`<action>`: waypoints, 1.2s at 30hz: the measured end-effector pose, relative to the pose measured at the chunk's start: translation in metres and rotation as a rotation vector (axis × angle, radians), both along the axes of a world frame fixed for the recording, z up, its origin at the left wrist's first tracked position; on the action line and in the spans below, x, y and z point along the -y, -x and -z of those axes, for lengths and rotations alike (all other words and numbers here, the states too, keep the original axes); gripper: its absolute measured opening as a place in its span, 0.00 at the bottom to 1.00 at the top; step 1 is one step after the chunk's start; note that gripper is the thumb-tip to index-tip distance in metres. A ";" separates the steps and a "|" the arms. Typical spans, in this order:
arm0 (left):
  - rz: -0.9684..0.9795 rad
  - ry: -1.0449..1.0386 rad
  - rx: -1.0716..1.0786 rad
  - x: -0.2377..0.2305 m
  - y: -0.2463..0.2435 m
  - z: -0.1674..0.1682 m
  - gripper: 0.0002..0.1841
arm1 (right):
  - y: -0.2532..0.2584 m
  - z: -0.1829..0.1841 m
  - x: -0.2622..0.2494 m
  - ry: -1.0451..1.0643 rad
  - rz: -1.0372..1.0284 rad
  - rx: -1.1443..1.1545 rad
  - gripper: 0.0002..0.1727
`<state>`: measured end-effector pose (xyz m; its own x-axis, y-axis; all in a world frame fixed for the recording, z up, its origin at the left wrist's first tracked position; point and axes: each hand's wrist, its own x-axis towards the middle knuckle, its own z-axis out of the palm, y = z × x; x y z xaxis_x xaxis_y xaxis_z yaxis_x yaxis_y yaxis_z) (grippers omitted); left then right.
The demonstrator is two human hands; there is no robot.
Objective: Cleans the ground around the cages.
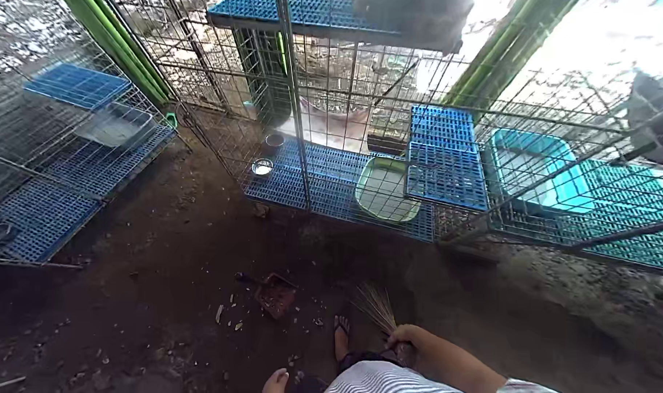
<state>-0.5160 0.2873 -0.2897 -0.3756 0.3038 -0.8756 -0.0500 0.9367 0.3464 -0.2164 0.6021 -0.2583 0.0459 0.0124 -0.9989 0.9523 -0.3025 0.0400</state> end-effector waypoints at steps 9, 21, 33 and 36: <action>-0.154 -0.050 -0.208 -0.030 0.080 -0.004 0.26 | -0.031 -0.014 -0.004 -0.100 0.072 0.080 0.24; -0.106 -0.107 -0.475 -0.119 0.265 0.059 0.37 | 0.044 0.037 -0.024 -0.457 0.688 0.016 0.21; 0.391 -0.108 -0.442 -0.130 0.313 0.147 0.32 | 0.191 0.125 0.081 -0.205 0.234 -0.256 0.60; 0.553 -0.035 -0.423 -0.119 0.316 0.148 0.24 | 0.126 0.073 0.073 -0.319 0.261 -0.167 0.63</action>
